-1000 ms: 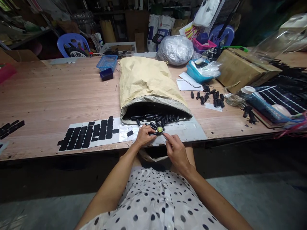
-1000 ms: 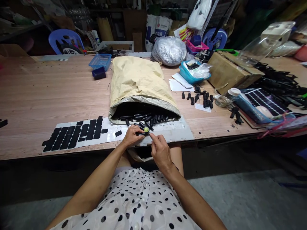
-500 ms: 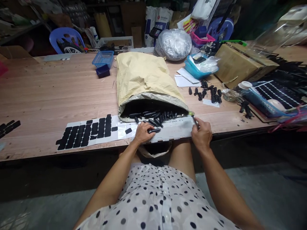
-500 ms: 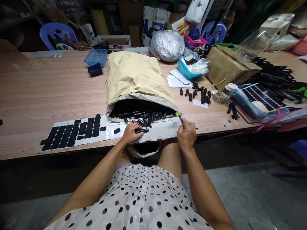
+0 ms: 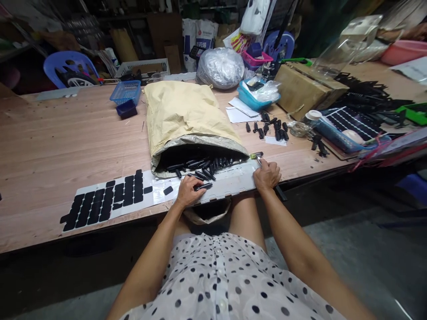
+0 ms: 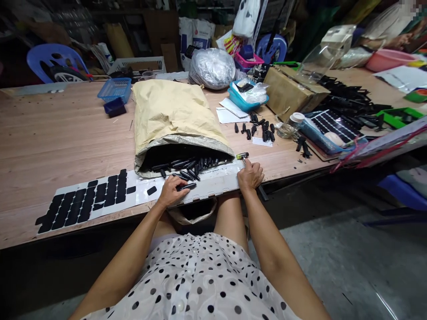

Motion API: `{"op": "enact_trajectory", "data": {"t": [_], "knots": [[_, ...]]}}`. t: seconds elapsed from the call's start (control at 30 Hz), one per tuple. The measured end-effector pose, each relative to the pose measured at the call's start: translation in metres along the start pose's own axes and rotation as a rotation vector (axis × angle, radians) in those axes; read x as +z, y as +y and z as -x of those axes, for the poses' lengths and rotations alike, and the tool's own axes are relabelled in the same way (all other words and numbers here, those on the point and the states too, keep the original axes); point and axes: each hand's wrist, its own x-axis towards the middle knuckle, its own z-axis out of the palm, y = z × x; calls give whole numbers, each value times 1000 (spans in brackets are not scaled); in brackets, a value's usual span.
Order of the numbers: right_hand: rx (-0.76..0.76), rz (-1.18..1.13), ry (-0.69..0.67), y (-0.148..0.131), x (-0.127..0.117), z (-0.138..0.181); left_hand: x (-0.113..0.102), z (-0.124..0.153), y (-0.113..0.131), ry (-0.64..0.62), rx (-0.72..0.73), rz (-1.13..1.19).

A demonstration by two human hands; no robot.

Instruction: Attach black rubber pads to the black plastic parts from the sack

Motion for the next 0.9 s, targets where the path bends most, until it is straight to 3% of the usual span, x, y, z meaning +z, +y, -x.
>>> {"op": "enact_trajectory", "data": {"t": [0.9], "knots": [[-6,52,-5,-6,0,4,-4,3,-4,0,1,23]]}}
